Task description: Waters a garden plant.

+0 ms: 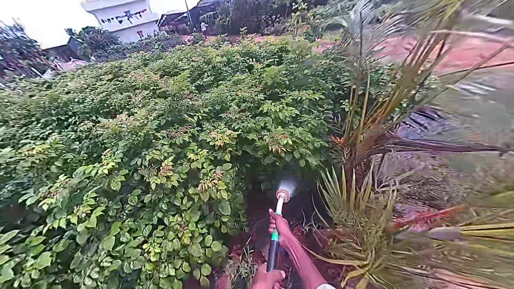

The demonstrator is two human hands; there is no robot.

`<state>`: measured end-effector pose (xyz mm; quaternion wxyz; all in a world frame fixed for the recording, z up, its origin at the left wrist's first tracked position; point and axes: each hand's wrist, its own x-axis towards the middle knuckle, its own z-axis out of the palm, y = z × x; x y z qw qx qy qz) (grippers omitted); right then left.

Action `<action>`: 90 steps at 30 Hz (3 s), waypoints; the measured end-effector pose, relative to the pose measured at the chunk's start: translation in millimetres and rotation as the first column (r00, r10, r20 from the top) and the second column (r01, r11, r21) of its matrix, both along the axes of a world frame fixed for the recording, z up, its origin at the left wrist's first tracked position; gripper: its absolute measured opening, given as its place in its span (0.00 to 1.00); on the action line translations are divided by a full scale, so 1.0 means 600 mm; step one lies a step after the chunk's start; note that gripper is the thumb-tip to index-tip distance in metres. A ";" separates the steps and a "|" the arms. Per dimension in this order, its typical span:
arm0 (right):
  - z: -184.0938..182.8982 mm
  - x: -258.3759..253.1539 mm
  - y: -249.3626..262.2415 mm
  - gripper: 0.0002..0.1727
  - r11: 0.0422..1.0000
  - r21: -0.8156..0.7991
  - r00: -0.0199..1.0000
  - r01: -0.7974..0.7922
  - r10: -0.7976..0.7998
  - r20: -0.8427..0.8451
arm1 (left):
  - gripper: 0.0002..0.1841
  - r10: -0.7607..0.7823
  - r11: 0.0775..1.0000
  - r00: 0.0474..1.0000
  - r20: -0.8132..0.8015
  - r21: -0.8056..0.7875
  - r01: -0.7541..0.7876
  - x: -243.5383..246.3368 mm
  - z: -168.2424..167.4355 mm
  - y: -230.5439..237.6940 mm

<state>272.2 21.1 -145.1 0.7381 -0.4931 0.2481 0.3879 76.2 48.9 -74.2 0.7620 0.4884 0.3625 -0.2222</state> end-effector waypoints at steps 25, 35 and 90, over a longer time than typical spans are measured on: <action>0.171 0.183 -0.137 0.30 0.984 0.139 0.809 0.110 -0.170 0.562 | 0.13 0.089 0.775 0.994 0.062 -0.631 -0.030 -0.090 0.043 0.115; 0.058 0.077 -0.145 0.27 0.947 -0.265 0.952 -0.184 0.238 0.192 | 0.15 0.092 0.792 0.996 0.004 -0.606 -0.071 -0.108 0.049 0.073; 0.015 -0.123 -0.047 0.26 0.964 -0.267 0.948 -0.016 0.099 0.302 | 0.14 0.038 0.834 0.999 0.017 -0.551 -0.022 -0.102 0.017 0.038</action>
